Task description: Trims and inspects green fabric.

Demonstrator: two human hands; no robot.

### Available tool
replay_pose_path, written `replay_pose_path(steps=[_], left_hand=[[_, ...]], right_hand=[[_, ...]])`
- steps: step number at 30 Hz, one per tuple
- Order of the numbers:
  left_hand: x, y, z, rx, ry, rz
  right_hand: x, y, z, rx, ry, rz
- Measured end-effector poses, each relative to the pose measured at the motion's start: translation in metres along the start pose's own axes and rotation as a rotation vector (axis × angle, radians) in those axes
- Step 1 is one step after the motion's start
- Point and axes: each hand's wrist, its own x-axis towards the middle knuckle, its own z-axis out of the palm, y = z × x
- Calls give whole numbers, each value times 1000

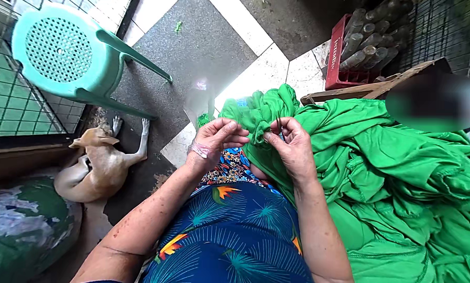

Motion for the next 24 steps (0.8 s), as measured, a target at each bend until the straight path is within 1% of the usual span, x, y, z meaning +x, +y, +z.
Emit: replay_pose_path(steps=[1, 3, 6, 8, 10, 11, 12, 14, 16, 18, 19, 20, 22, 24], left_hand=[[0, 0, 0, 18, 24, 2], [-3, -3, 1, 80, 17, 44], [-7, -16, 9, 314, -26, 215], [-4, -25, 15, 519, 14, 347], [4, -30, 18, 599, 75, 418], [7, -29, 18, 578, 83, 387], [8, -25, 16, 513, 62, 311], [8, -16, 12, 294, -18, 144], [8, -11, 9, 151, -89, 57], [7, -11, 7, 109, -112, 28], [7, -12, 6, 107, -120, 17], [7, -12, 4, 108, -125, 16], [7, -12, -3, 102, -132, 42], [6, -10, -10, 47, -152, 61]], right_hand=[[0, 0, 0, 29, 4, 15], [-1, 1, 0, 19, 10, 28], [-6, -2, 4, -136, 23, 27], [-8, -3, 9, -242, 20, -9], [-8, -3, 12, -301, 17, -33], [-8, -3, 11, -301, 15, -31], [-7, -3, 9, -288, 16, -27], [-4, -2, 4, -249, 4, -21], [-1, -1, 2, -237, -78, 6], [2, 3, 6, -201, -146, 78], [4, 7, 7, -167, -152, 132], [5, 11, 7, -99, -134, 196], [13, 21, 5, 131, -62, 304], [17, 23, 3, 322, -13, 357]])
